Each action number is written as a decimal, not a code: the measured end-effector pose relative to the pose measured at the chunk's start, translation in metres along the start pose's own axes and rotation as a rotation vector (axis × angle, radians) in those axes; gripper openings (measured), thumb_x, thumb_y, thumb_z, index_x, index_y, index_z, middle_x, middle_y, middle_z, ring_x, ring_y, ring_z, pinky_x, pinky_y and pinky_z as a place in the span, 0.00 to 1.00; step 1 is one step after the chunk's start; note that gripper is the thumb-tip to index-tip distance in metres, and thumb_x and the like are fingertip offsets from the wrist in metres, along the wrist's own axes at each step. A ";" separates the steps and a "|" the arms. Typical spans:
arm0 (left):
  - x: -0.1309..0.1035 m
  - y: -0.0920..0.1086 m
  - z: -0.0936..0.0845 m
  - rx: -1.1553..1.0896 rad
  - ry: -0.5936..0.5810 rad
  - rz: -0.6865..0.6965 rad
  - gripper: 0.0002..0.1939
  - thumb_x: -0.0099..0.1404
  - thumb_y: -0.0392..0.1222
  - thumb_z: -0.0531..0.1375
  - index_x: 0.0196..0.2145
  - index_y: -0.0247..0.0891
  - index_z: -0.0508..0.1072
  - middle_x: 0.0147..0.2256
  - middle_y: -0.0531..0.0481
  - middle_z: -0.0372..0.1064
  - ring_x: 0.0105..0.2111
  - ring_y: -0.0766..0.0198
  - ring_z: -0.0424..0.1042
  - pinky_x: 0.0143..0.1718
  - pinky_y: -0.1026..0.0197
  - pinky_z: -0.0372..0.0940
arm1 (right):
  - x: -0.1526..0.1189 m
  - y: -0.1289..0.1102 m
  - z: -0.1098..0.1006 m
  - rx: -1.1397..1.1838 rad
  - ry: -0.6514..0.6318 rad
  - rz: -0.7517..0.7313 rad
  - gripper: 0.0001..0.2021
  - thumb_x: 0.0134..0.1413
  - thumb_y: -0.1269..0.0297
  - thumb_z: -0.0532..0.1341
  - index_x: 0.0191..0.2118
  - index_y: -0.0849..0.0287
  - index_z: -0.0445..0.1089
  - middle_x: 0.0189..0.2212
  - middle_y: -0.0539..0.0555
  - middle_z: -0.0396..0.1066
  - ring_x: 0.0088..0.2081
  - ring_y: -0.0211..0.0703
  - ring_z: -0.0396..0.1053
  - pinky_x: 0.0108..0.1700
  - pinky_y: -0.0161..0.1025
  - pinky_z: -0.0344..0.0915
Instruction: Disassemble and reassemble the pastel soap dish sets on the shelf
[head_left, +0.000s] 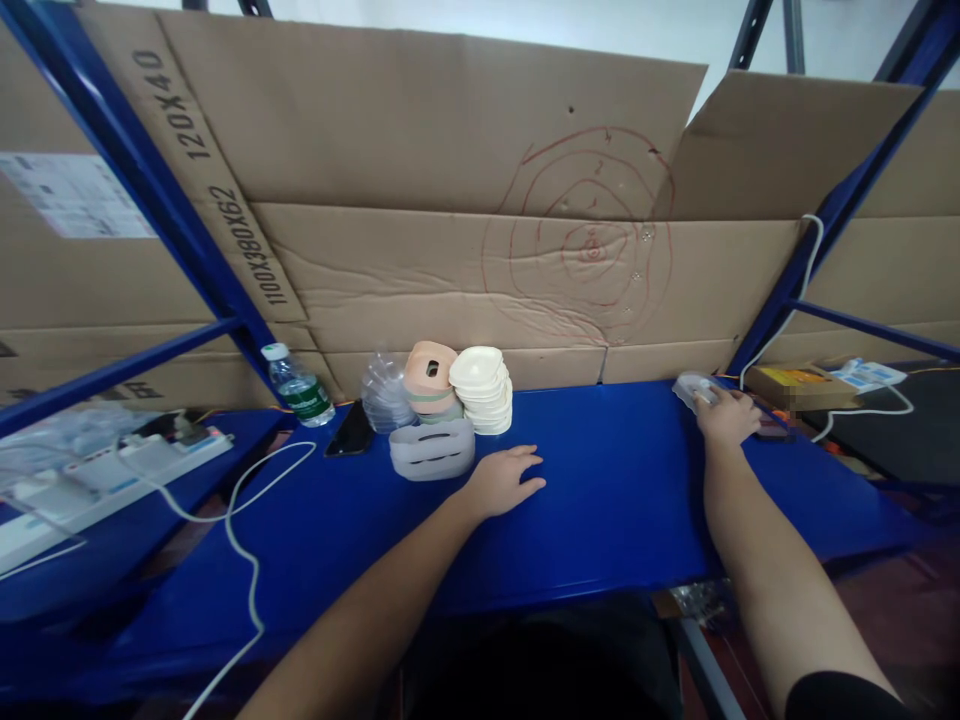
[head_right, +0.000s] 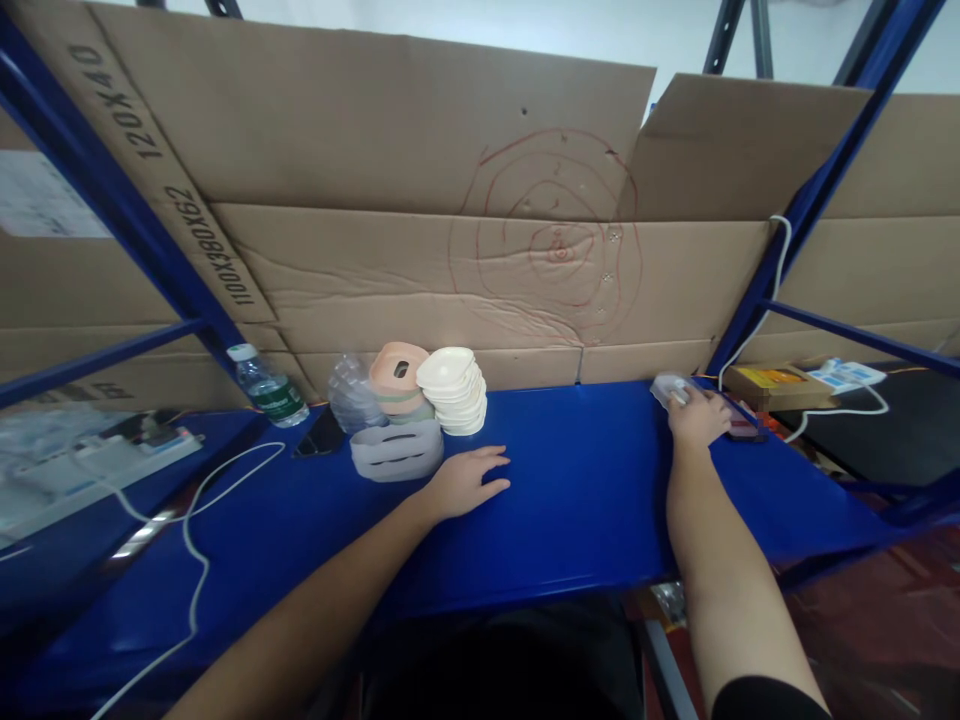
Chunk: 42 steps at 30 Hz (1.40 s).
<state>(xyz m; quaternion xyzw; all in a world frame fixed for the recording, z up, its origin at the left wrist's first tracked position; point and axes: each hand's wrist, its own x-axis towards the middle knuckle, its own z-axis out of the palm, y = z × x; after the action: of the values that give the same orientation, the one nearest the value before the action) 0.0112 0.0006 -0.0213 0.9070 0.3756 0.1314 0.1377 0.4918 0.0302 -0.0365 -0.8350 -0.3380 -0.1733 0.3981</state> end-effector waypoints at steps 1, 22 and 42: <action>0.000 -0.001 0.001 0.002 0.004 0.006 0.23 0.72 0.51 0.61 0.60 0.40 0.76 0.67 0.43 0.66 0.66 0.52 0.68 0.68 0.51 0.61 | -0.001 -0.001 0.000 0.003 0.007 -0.002 0.20 0.51 0.58 0.67 0.49 0.57 0.82 0.56 0.77 0.68 0.53 0.72 0.66 0.46 0.64 0.58; 0.000 0.014 0.006 0.049 0.062 0.135 0.23 0.73 0.53 0.59 0.60 0.41 0.76 0.59 0.45 0.75 0.57 0.51 0.76 0.59 0.50 0.70 | -0.075 -0.124 -0.005 0.372 -0.111 -0.822 0.18 0.64 0.54 0.60 0.49 0.60 0.78 0.51 0.67 0.76 0.54 0.61 0.72 0.58 0.58 0.68; -0.004 0.006 -0.005 0.038 0.037 0.107 0.22 0.72 0.52 0.60 0.58 0.41 0.76 0.57 0.42 0.75 0.55 0.48 0.76 0.57 0.49 0.71 | -0.186 -0.308 -0.025 0.423 -0.471 -1.053 0.18 0.68 0.58 0.59 0.58 0.55 0.75 0.62 0.65 0.68 0.60 0.62 0.68 0.61 0.58 0.67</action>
<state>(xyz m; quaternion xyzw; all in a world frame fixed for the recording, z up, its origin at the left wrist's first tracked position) 0.0107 -0.0051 -0.0155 0.9257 0.3313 0.1481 0.1064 0.1424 0.0714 0.0432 -0.4747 -0.8110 -0.0866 0.3308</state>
